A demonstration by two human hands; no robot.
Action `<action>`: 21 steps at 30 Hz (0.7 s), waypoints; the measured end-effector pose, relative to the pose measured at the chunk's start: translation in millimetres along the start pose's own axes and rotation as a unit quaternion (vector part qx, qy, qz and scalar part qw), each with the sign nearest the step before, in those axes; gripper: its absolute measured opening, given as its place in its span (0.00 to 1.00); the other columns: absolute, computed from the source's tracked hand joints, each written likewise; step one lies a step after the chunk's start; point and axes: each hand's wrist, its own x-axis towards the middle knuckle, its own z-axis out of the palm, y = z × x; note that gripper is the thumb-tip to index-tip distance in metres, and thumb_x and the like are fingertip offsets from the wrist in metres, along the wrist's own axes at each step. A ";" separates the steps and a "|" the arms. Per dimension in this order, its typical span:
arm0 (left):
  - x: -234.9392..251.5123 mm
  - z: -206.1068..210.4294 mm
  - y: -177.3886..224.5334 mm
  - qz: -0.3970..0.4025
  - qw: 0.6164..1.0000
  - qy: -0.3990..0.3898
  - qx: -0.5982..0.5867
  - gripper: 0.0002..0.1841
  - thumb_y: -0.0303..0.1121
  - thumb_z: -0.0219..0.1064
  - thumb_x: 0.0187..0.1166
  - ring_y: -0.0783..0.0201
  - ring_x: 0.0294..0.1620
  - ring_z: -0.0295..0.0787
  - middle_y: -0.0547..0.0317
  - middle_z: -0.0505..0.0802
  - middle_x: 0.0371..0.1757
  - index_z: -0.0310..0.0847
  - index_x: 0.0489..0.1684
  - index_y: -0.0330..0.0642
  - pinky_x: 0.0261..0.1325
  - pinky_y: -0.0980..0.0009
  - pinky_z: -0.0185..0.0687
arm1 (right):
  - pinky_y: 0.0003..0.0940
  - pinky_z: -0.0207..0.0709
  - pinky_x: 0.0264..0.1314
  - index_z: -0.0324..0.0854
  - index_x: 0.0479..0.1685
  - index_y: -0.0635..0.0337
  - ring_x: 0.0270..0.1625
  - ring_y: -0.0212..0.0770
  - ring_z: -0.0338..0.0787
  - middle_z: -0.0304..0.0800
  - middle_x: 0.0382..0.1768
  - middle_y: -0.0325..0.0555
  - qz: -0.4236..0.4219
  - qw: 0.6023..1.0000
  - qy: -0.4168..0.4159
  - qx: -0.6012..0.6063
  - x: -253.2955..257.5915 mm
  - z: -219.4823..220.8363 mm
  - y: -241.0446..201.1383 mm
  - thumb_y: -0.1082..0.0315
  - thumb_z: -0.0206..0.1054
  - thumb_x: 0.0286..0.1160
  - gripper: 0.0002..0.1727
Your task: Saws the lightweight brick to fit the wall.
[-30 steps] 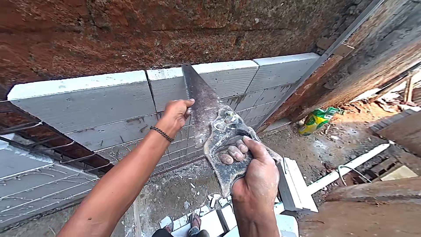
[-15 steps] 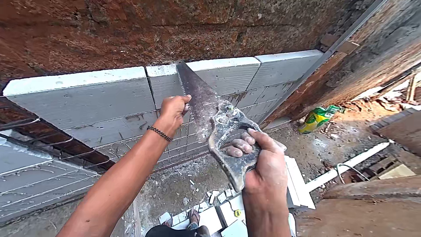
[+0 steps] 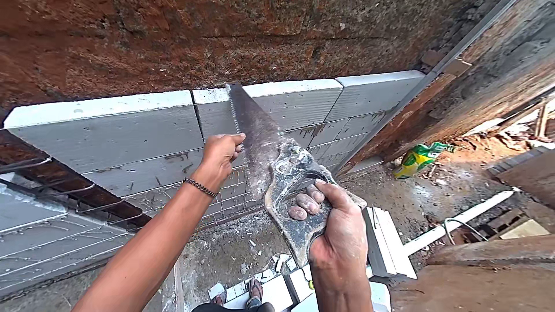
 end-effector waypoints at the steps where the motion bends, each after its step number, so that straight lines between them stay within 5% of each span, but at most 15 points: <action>1: -3.1 -0.5 0.6 0.003 1.000 0.002 -0.013 0.05 0.28 0.74 0.75 0.76 0.13 0.70 0.63 0.81 0.21 0.83 0.36 0.39 0.15 0.83 0.65 | 0.26 0.74 0.08 0.69 0.26 0.58 0.07 0.32 0.72 0.68 0.11 0.38 0.001 1.000 -0.001 0.008 1.0 -1.1 -2.3 0.68 0.49 0.87 0.15; 5: 0.4 27.7 6.3 -0.015 1.000 -0.021 -0.006 0.07 0.25 0.74 0.73 0.75 0.14 0.70 0.61 0.81 0.22 0.80 0.37 0.37 0.16 0.81 0.65 | 0.25 0.74 0.09 0.69 0.25 0.56 0.07 0.31 0.71 0.68 0.10 0.36 -0.055 0.998 0.005 0.016 2.6 -4.3 -2.9 0.67 0.49 0.87 0.16; 10: 0.6 -10.0 -10.3 -0.004 1.000 -0.006 0.008 0.05 0.30 0.75 0.76 0.76 0.14 0.70 0.63 0.83 0.22 0.85 0.36 0.39 0.16 0.82 0.64 | 0.28 0.75 0.08 0.70 0.26 0.58 0.07 0.32 0.73 0.69 0.10 0.37 -0.020 1.000 -0.007 -0.017 -2.1 -13.5 17.4 0.69 0.49 0.87 0.16; 14: 6.6 13.4 -11.2 -0.003 0.999 -0.031 0.014 0.05 0.27 0.74 0.74 0.75 0.14 0.68 0.61 0.82 0.23 0.85 0.37 0.36 0.16 0.81 0.63 | 0.27 0.76 0.10 0.70 0.28 0.57 0.08 0.32 0.73 0.69 0.11 0.36 -0.088 0.996 -0.009 -0.016 -3.4 -21.2 24.6 0.70 0.48 0.89 0.16; 21: 6.6 0.7 -17.7 0.005 0.999 -0.016 0.031 0.05 0.27 0.75 0.74 0.75 0.16 0.70 0.61 0.83 0.24 0.85 0.38 0.36 0.18 0.81 0.64 | 0.27 0.74 0.08 0.70 0.24 0.57 0.07 0.32 0.72 0.69 0.10 0.37 -0.057 0.998 -0.002 -0.005 0.5 -29.5 29.9 0.70 0.48 0.88 0.17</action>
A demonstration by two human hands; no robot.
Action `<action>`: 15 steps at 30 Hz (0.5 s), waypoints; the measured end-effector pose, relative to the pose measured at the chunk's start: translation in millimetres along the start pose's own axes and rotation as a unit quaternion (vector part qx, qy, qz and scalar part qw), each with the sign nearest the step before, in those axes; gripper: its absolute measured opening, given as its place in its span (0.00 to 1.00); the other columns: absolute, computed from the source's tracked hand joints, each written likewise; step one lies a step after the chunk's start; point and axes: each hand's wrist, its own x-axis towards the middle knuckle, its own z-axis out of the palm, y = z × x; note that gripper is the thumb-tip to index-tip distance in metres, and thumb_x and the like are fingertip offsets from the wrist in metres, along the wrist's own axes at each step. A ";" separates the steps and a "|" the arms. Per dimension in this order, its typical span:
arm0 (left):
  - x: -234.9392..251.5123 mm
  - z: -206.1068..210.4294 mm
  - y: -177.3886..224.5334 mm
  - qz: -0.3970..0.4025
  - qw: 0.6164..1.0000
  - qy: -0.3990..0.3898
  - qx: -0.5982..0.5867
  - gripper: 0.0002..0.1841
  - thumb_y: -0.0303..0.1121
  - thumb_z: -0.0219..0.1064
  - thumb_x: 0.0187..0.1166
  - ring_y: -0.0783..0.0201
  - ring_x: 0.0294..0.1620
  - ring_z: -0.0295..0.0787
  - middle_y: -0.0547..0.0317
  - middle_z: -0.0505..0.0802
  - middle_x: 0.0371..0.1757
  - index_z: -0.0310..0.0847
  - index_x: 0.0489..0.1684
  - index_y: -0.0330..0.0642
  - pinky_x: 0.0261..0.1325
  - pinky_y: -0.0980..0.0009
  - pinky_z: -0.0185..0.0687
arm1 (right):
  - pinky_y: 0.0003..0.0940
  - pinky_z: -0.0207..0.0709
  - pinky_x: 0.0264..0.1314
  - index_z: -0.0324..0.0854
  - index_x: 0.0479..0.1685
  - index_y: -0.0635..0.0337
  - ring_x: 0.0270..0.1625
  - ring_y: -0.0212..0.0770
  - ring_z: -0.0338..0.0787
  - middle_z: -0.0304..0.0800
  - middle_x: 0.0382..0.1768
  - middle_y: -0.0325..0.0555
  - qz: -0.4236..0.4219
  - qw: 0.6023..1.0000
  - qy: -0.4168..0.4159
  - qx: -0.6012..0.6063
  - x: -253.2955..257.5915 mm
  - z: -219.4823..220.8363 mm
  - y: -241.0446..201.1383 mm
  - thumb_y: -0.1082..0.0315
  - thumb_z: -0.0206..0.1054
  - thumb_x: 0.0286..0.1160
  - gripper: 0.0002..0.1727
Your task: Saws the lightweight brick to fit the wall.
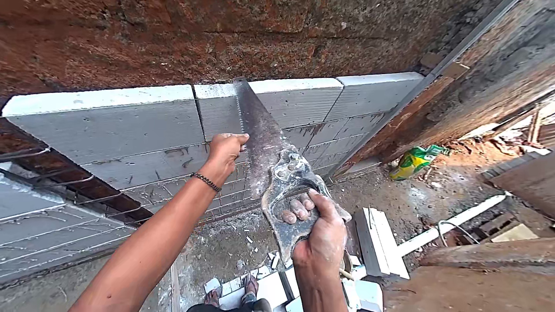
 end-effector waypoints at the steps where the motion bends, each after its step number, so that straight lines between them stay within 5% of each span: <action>1: 0.7 4.3 2.0 -0.003 1.000 0.001 0.003 0.05 0.26 0.76 0.73 0.75 0.15 0.69 0.61 0.83 0.24 0.86 0.39 0.36 0.17 0.81 0.63 | 0.26 0.74 0.09 0.70 0.23 0.57 0.07 0.31 0.72 0.69 0.09 0.36 -0.004 1.000 0.002 0.005 0.9 -0.4 0.0 0.70 0.48 0.88 0.18; 6: -7.1 -16.1 1.3 0.012 0.999 0.009 0.033 0.05 0.30 0.75 0.75 0.77 0.15 0.69 0.64 0.85 0.25 0.87 0.39 0.39 0.17 0.82 0.62 | 0.25 0.73 0.08 0.69 0.23 0.56 0.07 0.31 0.72 0.69 0.10 0.36 0.074 0.997 0.001 0.005 9.3 -0.5 -10.5 0.69 0.48 0.86 0.17; 12: 1.4 5.1 10.2 -0.006 1.000 -0.012 0.009 0.05 0.27 0.75 0.74 0.75 0.14 0.69 0.61 0.84 0.24 0.87 0.40 0.35 0.16 0.81 0.63 | 0.26 0.76 0.10 0.71 0.25 0.57 0.07 0.31 0.74 0.69 0.10 0.36 -0.024 0.999 -0.022 0.002 0.1 0.4 4.2 0.70 0.46 0.89 0.18; 15: -6.0 -7.9 -1.0 0.010 1.000 -0.011 0.020 0.04 0.30 0.74 0.76 0.76 0.15 0.68 0.64 0.84 0.24 0.89 0.39 0.39 0.18 0.81 0.62 | 0.26 0.75 0.10 0.71 0.23 0.57 0.08 0.31 0.74 0.70 0.10 0.36 0.042 0.999 -0.024 0.007 5.9 -6.3 -4.6 0.69 0.46 0.88 0.19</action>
